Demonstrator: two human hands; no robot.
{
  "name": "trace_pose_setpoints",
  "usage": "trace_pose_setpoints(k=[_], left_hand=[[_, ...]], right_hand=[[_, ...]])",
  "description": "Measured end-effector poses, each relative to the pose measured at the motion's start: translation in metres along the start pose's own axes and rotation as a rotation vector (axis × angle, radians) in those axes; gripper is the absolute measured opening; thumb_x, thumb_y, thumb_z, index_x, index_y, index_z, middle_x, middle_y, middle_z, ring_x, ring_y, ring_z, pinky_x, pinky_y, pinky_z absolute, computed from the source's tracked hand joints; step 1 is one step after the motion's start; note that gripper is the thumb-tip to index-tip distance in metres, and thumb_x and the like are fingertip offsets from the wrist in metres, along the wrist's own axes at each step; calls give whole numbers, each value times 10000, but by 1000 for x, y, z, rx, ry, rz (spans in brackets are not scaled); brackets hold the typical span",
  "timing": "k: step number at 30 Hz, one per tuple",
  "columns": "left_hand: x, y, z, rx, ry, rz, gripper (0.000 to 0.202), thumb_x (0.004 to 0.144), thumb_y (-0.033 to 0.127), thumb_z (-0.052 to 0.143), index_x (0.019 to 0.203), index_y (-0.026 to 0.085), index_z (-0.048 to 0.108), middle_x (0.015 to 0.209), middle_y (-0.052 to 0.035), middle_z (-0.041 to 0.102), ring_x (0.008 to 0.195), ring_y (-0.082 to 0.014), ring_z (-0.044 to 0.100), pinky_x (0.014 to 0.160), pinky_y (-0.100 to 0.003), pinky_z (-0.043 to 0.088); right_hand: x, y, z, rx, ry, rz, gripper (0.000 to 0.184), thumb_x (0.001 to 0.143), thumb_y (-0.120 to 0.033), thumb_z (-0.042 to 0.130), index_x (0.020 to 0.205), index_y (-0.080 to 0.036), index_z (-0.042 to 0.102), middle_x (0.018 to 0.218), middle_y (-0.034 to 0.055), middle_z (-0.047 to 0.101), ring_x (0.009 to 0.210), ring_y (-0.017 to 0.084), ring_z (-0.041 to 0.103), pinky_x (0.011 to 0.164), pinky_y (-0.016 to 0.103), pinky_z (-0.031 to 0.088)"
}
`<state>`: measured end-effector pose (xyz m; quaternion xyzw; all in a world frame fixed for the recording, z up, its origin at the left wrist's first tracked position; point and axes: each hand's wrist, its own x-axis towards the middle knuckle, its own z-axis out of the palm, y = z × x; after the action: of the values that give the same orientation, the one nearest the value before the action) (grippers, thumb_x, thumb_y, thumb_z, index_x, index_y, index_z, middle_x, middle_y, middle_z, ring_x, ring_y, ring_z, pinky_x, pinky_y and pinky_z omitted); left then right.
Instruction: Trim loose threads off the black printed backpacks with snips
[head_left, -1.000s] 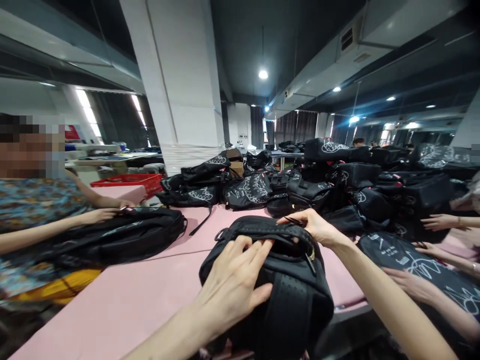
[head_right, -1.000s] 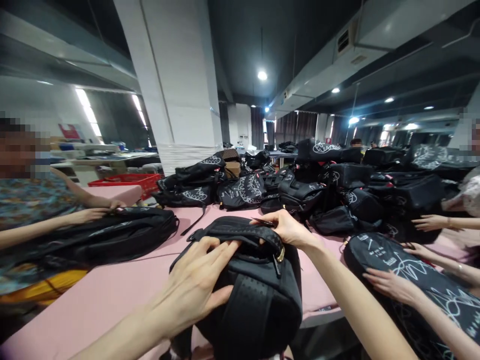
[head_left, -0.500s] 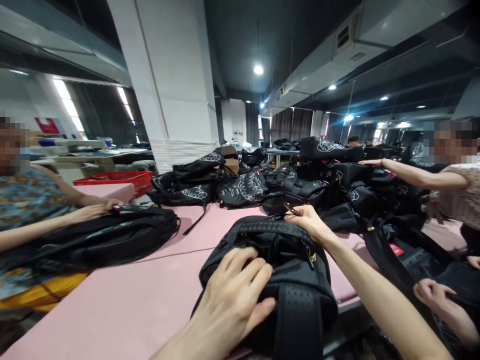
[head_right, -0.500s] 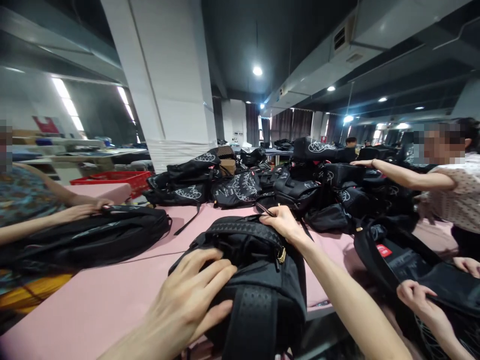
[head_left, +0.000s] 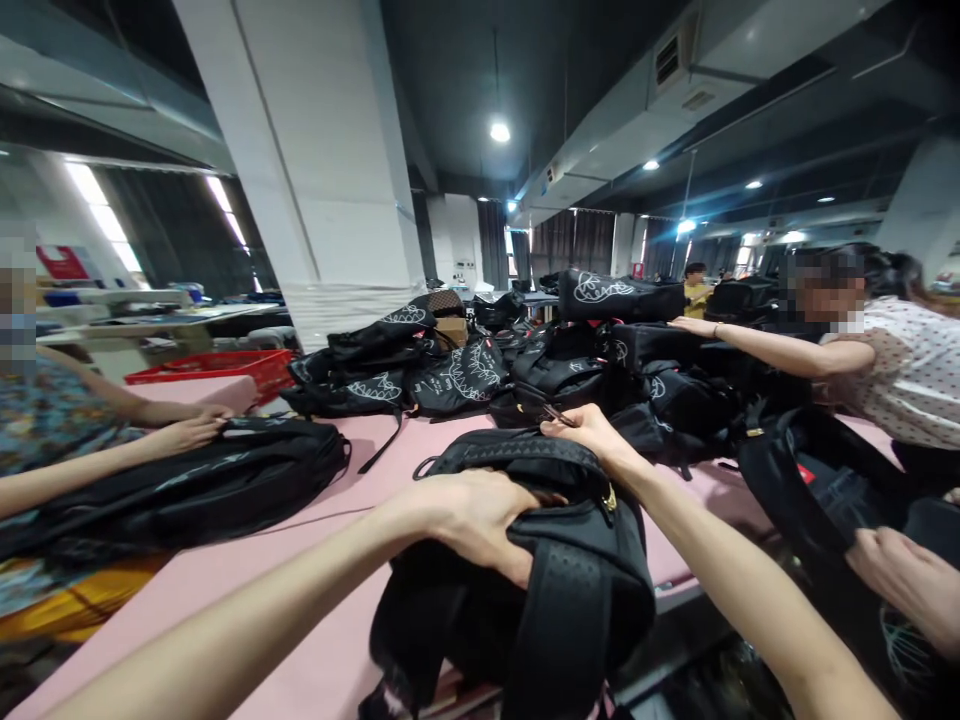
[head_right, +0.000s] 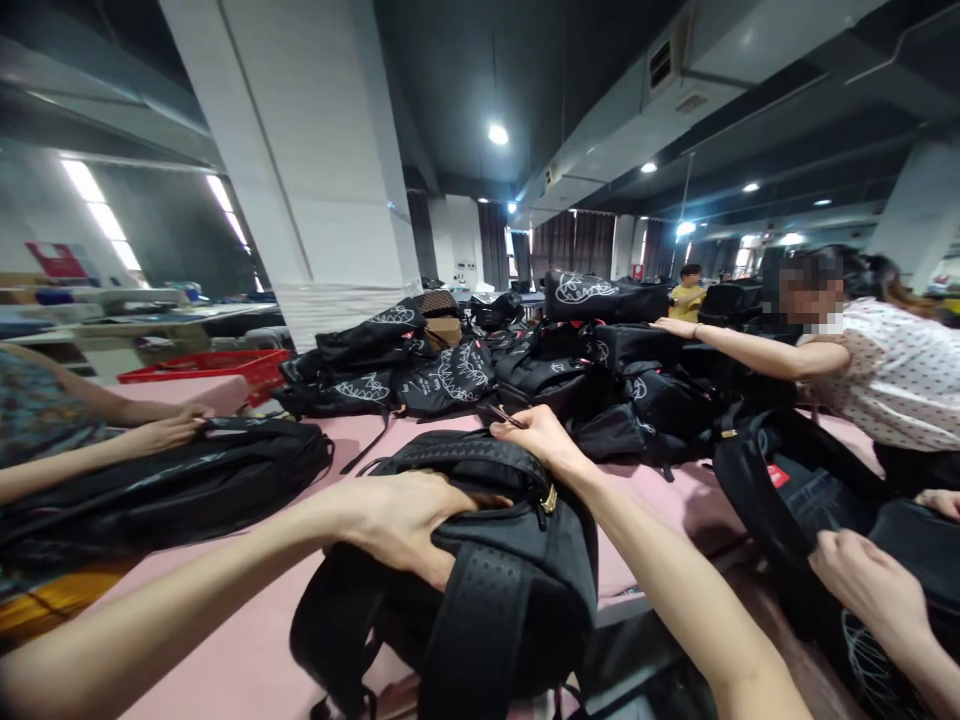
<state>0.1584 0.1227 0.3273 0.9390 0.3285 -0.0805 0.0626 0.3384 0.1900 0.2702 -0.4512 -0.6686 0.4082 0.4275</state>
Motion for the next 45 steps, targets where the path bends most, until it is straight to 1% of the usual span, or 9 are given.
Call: trace_pose_setpoints(k=[8, 13, 15, 21, 27, 30, 33, 38, 45], left_hand=[[8, 21, 8, -168, -27, -125, 284, 662, 468, 570, 760, 227, 683, 717, -14, 682, 625, -194, 597, 532, -243, 386], [20, -10, 9, -121, 301, -462, 394, 704, 546, 499, 880, 234, 665, 803, -51, 697, 740, -263, 636, 623, -299, 435], [27, -23, 10, -103, 413, -552, 469, 727, 560, 474, 1003, 216, 634, 892, -82, 697, 818, -283, 640, 678, -324, 454], [41, -28, 21, 92, 788, -319, 376, 860, 346, 412, 1149, 161, 567, 1144, -110, 625, 1030, -244, 584, 870, -342, 432], [-20, -16, 103, 42, 1307, -249, 181, 843, 284, 493, 862, 159, 622, 854, -75, 673, 796, -190, 623, 756, -301, 480], [-41, -14, 147, -302, 1207, -382, 206, 824, 352, 517, 853, 177, 621, 763, -37, 678, 637, -149, 628, 606, -236, 499], [-34, -12, 158, -680, 1067, -493, 338, 789, 452, 529, 960, 183, 641, 941, -62, 700, 832, -196, 658, 753, -281, 517], [-17, 9, 125, -1388, 893, -364, 559, 753, 522, 559, 1131, 111, 589, 968, -122, 695, 876, -252, 651, 757, -349, 527], [-100, 83, 80, -1918, 745, -128, 534, 638, 482, 706, 1064, 168, 634, 696, -87, 708, 586, -243, 665, 524, -321, 545]], right_hand=[[-10, -7, -8, 82, 22, -92, 425, 613, -519, 656, 486, -147, 495, 437, -68, 369, 431, 54, 305, 445, 213, 205], [-33, 3, -35, 125, 432, -189, 421, 696, -540, 588, 557, -143, 613, 565, 16, 593, 554, 120, 529, 572, 238, 396], [-56, 16, -37, 69, 394, -175, 406, 724, -516, 580, 577, -144, 648, 575, 39, 628, 584, 149, 575, 611, 264, 432], [-79, 52, -10, -25, 314, -98, 260, 682, -382, 660, 841, -182, 710, 882, 55, 710, 838, 217, 640, 785, 328, 471], [-54, 61, -6, -23, 437, -153, 287, 675, -400, 655, 842, -167, 674, 821, 45, 686, 730, 184, 625, 682, 292, 482], [-41, 67, -6, -114, 512, -183, 316, 681, -424, 646, 881, -179, 644, 836, 39, 662, 732, 174, 603, 685, 287, 462], [-30, 68, -3, -132, 597, -172, 348, 681, -445, 635, 909, -182, 623, 875, 47, 646, 785, 186, 587, 716, 294, 450], [-52, 44, 5, 33, 231, -163, 272, 685, -419, 635, 728, -151, 617, 682, 9, 599, 650, 154, 540, 610, 255, 433], [-150, -27, -11, 218, 163, -390, 363, 634, -516, 685, 689, -159, 642, 546, -7, 536, 454, 108, 450, 390, 206, 351]])
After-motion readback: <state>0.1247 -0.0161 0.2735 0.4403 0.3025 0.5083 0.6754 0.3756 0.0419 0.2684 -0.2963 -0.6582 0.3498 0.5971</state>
